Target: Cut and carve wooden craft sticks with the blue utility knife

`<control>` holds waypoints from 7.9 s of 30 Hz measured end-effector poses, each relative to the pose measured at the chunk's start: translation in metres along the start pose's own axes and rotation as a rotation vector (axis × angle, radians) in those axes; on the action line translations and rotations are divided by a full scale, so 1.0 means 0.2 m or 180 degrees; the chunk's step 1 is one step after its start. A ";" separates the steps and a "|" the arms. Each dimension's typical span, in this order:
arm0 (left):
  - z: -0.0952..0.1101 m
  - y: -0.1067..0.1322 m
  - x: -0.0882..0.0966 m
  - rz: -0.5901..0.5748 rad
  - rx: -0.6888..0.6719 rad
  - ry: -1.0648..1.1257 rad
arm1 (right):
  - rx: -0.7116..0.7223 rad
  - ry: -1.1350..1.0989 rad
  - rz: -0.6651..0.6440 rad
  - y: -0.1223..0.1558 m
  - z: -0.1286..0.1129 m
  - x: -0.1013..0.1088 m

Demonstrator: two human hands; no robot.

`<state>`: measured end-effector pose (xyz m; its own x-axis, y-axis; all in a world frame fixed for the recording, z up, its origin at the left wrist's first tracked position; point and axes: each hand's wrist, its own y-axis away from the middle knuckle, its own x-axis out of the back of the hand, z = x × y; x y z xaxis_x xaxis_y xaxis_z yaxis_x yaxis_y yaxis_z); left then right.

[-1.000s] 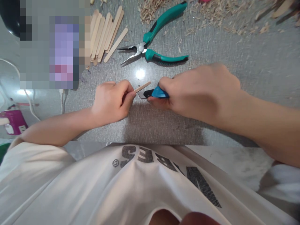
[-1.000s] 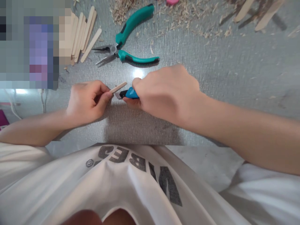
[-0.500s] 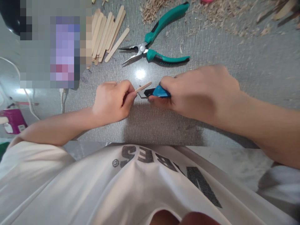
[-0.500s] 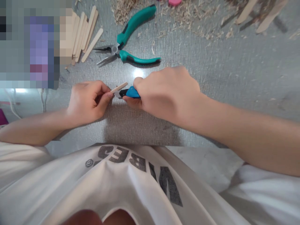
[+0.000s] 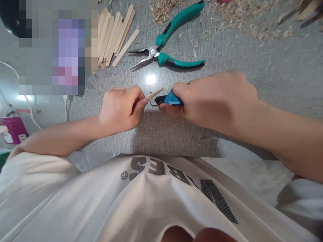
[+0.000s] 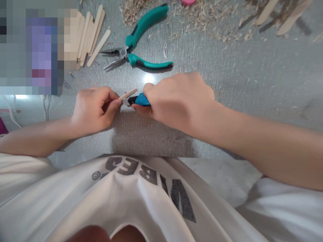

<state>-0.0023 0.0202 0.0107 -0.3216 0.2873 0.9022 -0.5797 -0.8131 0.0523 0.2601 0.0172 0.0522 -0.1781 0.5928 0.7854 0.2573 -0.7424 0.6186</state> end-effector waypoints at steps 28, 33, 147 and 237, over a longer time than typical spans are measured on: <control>-0.05 0.00 -0.07 0.0975 -0.0842 -0.0022 | 0.0123 -0.1049 0.1148 0.01 -0.07 -0.17; -0.05 0.00 -0.08 0.0993 -0.0789 -0.0063 | -0.0195 -0.1116 0.0587 0.03 -0.12 -0.07; 0.02 -0.07 0.01 0.0613 0.0170 0.1868 | 0.0363 -0.4263 -0.1073 0.00 0.12 -0.05; 0.01 -0.12 -0.05 -0.0039 -0.0512 0.0236 | 0.0118 0.0208 -0.0194 0.01 -0.18 0.21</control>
<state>0.0163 0.0361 0.0012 -0.3647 0.3381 0.8676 -0.6943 -0.7196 -0.0114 0.2190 0.0295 0.0867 -0.2559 0.6139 0.7468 0.2788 -0.6928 0.6651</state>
